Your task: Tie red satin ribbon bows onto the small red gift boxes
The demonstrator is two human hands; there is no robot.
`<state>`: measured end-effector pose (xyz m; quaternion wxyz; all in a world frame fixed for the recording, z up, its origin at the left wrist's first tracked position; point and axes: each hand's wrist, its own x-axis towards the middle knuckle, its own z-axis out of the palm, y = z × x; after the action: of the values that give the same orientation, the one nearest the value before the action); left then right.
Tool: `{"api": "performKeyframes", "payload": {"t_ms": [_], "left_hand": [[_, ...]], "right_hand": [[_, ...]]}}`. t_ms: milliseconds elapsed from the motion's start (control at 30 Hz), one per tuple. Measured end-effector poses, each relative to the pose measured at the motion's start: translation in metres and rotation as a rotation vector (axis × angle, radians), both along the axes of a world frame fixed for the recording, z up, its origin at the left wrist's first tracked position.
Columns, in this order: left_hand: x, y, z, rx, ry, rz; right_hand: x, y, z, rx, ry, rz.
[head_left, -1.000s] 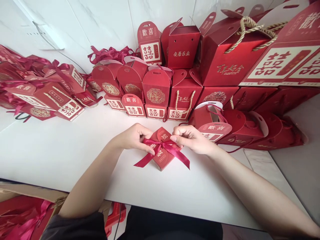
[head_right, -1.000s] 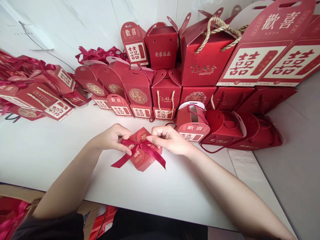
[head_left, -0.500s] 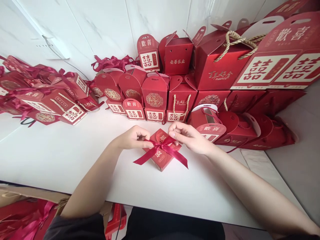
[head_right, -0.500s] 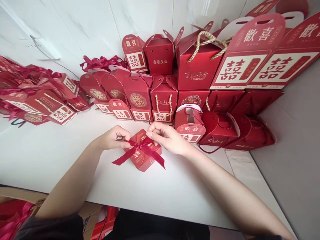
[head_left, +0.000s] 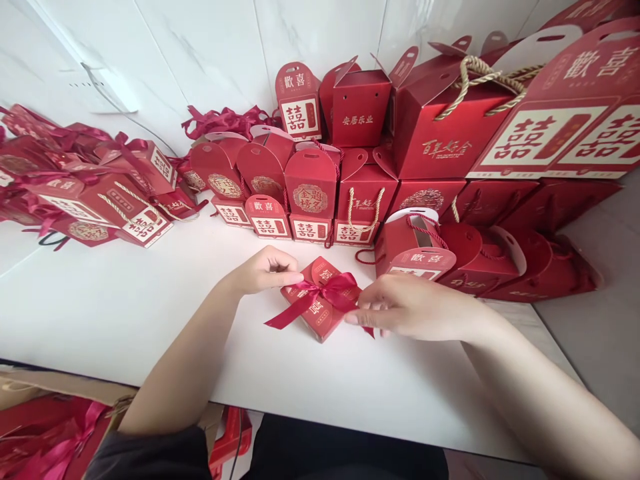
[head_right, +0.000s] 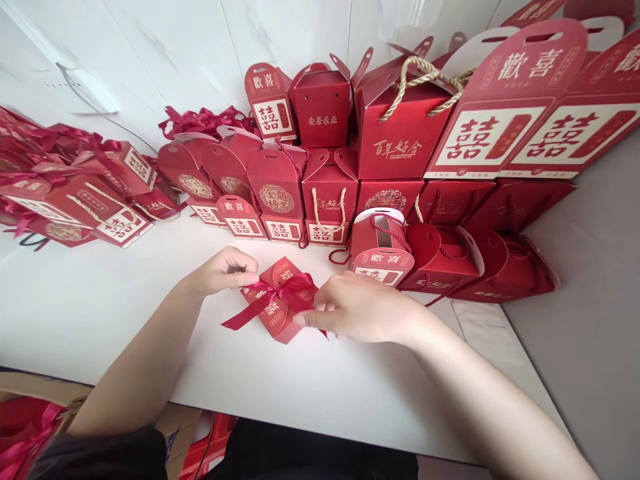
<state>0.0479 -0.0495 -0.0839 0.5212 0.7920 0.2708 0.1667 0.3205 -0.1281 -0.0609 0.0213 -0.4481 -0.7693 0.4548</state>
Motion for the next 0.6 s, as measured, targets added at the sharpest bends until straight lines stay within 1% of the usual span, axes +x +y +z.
{"api": "performKeyframes", "payload": {"t_ms": [67, 167, 233, 467, 600], "left_hand": [[0.001, 0.0, -0.002, -0.008, -0.013, 0.02], [0.002, -0.001, -0.004, 0.006, 0.026, 0.092], [0.002, -0.001, -0.006, 0.022, 0.058, 0.116], [0.001, 0.003, -0.017, -0.031, 0.039, 0.079], [-0.001, 0.005, -0.018, -0.06, 0.033, 0.065]], "right_hand": [[-0.001, 0.005, -0.004, -0.066, 0.083, 0.061], [-0.001, 0.012, -0.01, -0.046, 0.136, 0.117], [-0.001, 0.014, -0.011, -0.036, 0.141, 0.142], [0.002, 0.019, -0.012, -0.037, 0.095, 0.181], [0.002, 0.019, -0.015, -0.044, 0.068, 0.176]]}}
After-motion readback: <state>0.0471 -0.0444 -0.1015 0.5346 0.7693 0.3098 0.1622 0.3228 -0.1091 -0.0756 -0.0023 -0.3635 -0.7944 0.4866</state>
